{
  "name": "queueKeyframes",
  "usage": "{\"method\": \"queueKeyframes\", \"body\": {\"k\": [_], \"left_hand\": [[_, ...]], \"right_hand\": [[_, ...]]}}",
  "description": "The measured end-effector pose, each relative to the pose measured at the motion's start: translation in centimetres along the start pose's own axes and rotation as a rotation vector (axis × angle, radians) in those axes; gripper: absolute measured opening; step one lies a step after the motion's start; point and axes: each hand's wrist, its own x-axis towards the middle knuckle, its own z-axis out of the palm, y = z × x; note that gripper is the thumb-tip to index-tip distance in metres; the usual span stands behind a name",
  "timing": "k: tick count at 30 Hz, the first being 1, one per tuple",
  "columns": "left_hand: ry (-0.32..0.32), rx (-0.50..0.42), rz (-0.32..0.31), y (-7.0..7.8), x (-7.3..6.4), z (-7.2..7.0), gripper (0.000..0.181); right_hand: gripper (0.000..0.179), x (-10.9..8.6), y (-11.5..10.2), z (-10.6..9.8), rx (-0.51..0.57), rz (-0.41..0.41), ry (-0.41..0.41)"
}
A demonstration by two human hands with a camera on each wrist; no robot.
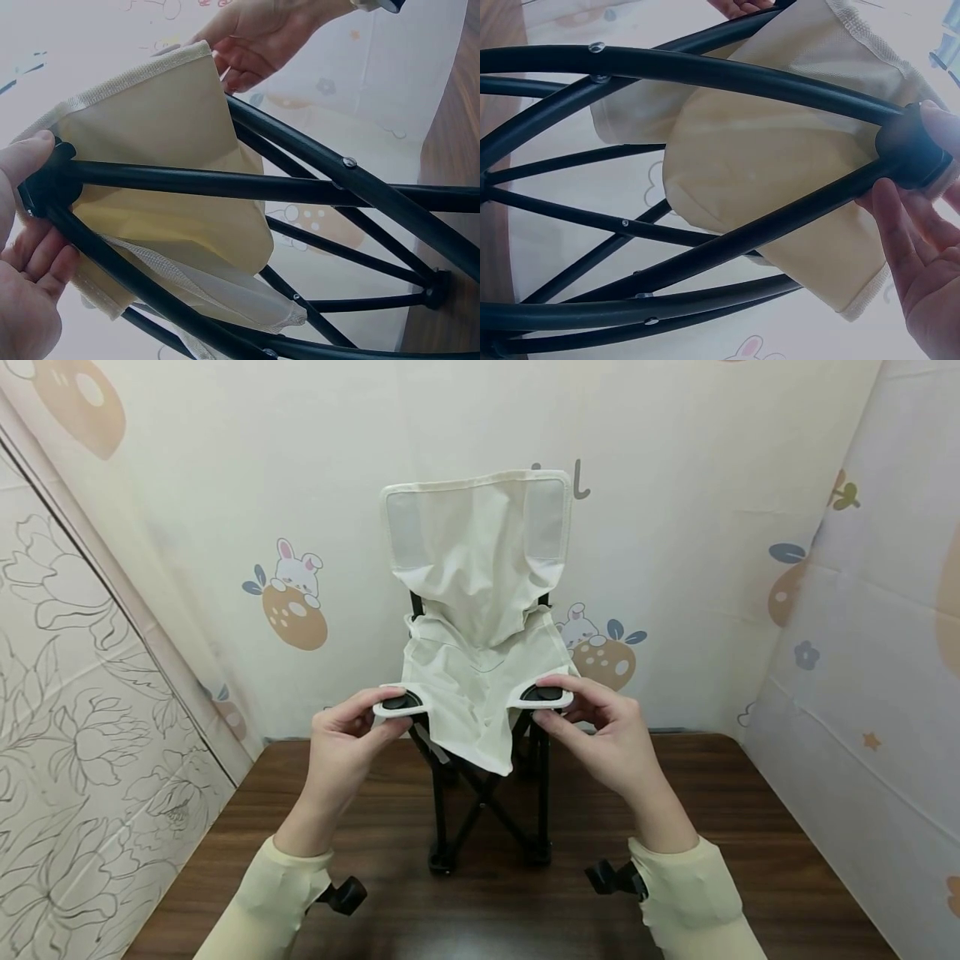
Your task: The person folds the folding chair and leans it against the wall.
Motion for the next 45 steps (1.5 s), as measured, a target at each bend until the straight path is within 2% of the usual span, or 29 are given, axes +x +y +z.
{"method": "queueKeyframes", "body": {"k": [12,19,25,34,40,45], "left_hand": [[-0.009,0.005,0.008,-0.03,0.26,0.10,0.037],[-0.007,0.012,0.016,-0.04,0.41,0.23,0.036],[-0.005,0.008,0.015,0.04,0.49,0.32,0.037],[-0.013,0.006,0.013,0.05,0.49,0.35,0.036],[-0.015,0.012,0.004,0.10,0.43,0.39,0.035],[-0.014,0.004,0.007,0.08,0.46,0.51,0.035]], "right_hand": [[0.044,0.18,-0.06,-0.03,-0.011,0.017,0.006],[0.046,0.43,-0.13,0.17,0.049,-0.009,0.014],[0.048,0.53,-0.22,0.28,0.055,-0.010,0.025],[0.047,0.58,-0.29,0.36,0.000,0.000,0.021],[0.049,0.61,-0.25,0.52,0.045,-0.007,0.034],[0.049,0.62,-0.22,0.55,0.033,-0.003,0.040]]}}
